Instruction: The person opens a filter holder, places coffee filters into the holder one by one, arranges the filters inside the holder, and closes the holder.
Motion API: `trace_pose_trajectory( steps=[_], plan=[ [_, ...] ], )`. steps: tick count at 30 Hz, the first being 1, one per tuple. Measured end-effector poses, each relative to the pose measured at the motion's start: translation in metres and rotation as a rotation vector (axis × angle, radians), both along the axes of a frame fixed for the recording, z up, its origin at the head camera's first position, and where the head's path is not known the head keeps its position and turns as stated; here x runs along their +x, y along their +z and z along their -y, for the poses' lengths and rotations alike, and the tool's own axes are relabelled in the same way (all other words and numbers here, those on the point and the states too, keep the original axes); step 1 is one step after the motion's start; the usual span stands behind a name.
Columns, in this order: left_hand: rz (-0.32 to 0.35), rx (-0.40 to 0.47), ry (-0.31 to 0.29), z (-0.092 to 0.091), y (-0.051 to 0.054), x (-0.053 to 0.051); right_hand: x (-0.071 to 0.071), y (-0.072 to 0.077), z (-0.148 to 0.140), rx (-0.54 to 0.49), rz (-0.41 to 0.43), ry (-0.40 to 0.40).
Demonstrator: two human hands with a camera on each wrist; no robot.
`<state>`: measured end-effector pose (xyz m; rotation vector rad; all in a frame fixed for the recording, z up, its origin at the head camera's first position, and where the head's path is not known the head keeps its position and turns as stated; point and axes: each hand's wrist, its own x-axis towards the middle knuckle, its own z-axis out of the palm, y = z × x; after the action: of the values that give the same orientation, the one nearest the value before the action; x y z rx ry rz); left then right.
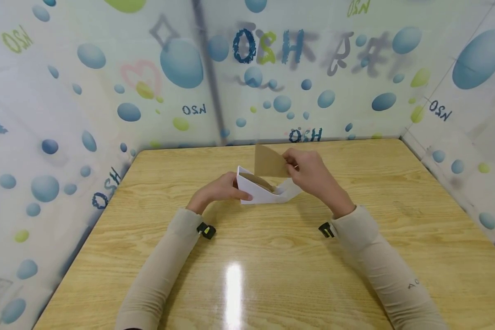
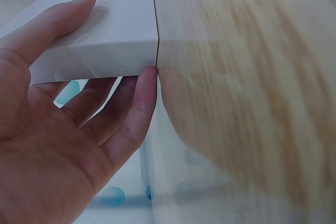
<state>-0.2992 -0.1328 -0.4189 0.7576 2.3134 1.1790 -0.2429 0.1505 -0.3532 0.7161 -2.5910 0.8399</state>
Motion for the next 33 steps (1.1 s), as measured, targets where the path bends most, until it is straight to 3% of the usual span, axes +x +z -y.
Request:
trace_pose_trajectory(
  steps=[10,25,33],
  plan=[
    [0.002,-0.009,-0.003,-0.002,0.001,0.0,0.001,-0.005,0.008,0.025,0.067,-0.004],
    [0.002,-0.003,-0.012,-0.002,0.004,0.001,0.002,-0.011,0.014,0.043,0.078,0.013],
    [0.002,-0.001,-0.003,0.0,0.0,-0.001,0.001,-0.013,0.016,0.057,0.076,0.028]
  ],
)
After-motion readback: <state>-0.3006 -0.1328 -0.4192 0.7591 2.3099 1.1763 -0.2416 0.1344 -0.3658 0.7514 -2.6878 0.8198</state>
